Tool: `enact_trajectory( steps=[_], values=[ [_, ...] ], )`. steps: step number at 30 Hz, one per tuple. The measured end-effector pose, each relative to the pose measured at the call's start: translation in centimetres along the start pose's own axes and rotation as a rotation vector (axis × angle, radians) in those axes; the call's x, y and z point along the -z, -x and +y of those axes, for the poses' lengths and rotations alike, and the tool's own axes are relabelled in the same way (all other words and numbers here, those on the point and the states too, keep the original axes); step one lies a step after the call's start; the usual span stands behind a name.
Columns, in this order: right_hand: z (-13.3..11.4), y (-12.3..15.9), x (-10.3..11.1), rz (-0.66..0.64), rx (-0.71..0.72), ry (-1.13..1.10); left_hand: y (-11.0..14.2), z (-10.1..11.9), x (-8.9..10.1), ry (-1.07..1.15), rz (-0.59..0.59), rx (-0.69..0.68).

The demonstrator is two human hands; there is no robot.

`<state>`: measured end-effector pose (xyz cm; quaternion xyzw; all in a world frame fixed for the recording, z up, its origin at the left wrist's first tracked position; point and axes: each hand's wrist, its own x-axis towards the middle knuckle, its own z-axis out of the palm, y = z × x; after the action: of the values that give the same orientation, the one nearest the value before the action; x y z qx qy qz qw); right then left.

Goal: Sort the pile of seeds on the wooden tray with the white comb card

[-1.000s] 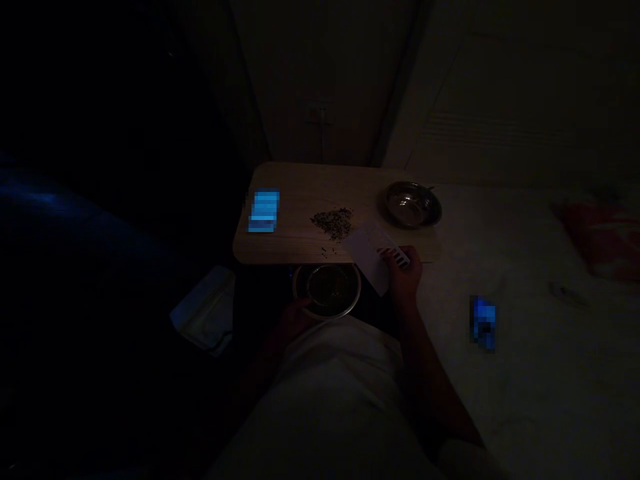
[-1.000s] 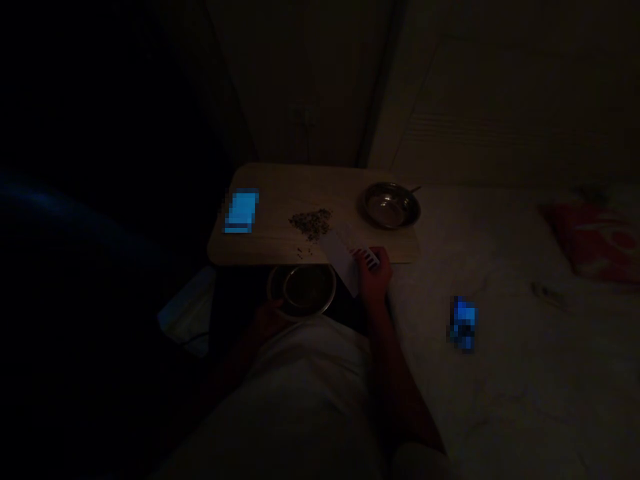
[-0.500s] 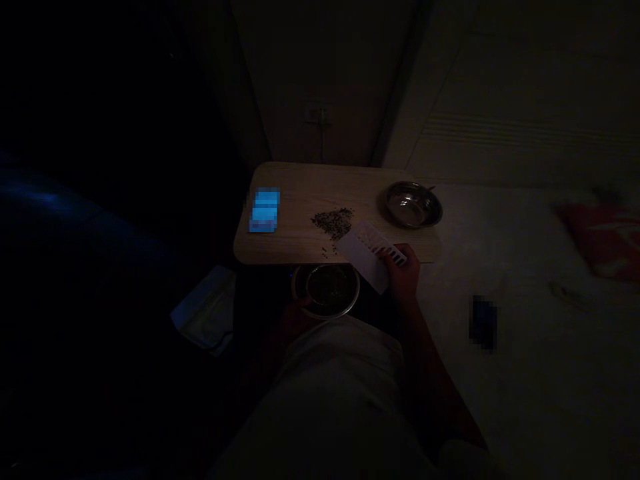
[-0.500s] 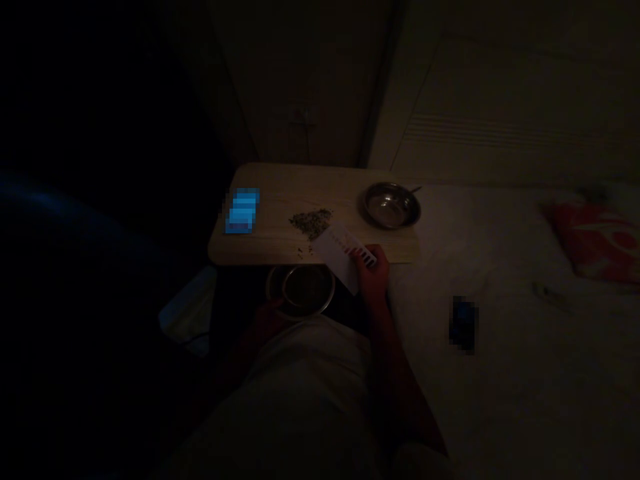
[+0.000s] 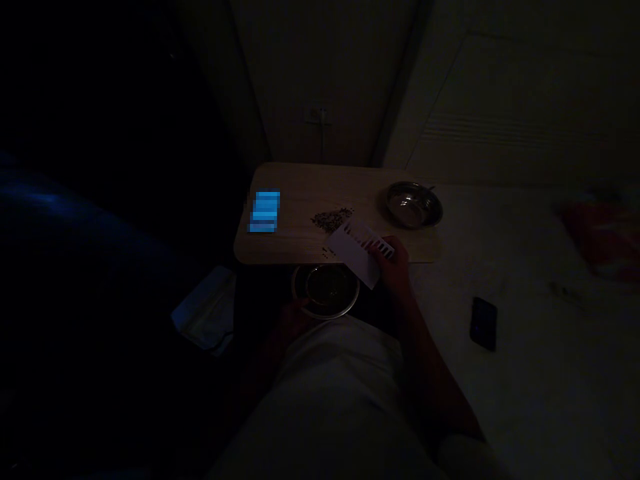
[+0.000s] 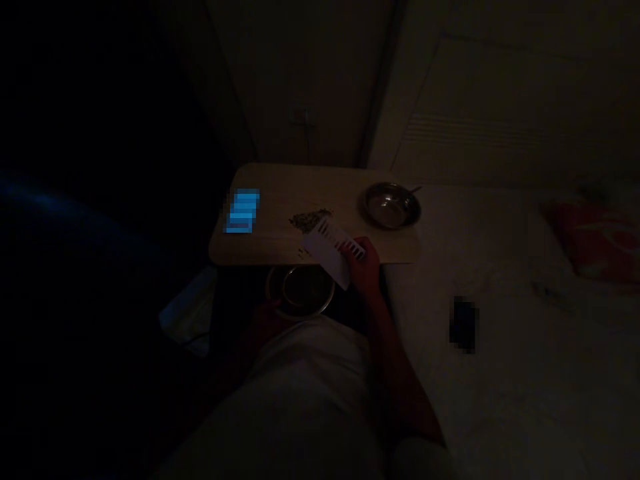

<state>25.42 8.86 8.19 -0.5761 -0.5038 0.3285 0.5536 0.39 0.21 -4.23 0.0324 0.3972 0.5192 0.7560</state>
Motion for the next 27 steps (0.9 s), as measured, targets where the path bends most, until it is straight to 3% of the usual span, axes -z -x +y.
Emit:
enact_trajectory(
  steps=[2, 3, 6, 14, 20, 23, 27],
  values=[
    [-0.2, -0.4, -0.1, -0.031, 0.001, 0.003, -0.1, 0.0, -0.2, -0.017, 0.046, 0.012],
    [-0.2, -0.6, -0.1, -0.040, 0.002, 0.003, -0.2, 0.1, -0.4, -0.022, 0.015, 0.138],
    [-0.3, -1.2, -0.2, -0.065, 0.004, -0.012, -0.5, 0.5, -1.2, -0.019, 0.006, 0.209],
    [-0.2, -2.0, -0.3, -0.184, -0.053, -0.091, -0.2, 0.9, -1.7, -0.006, 0.034, 0.165],
    [-0.8, -1.7, 0.5, -0.278, -0.119, -0.137, -0.5, 0.7, -1.6, -0.015, -0.025, 0.141],
    [-0.5, -1.5, 1.0, -0.195, -0.129, -0.192, -0.6, 0.7, -1.4, 0.011, -0.069, 0.116],
    [0.4, -1.5, 1.7, 0.066, -0.122, -0.234, -0.4, 0.9, -1.1, -0.004, -0.081, 0.169]
  ],
)
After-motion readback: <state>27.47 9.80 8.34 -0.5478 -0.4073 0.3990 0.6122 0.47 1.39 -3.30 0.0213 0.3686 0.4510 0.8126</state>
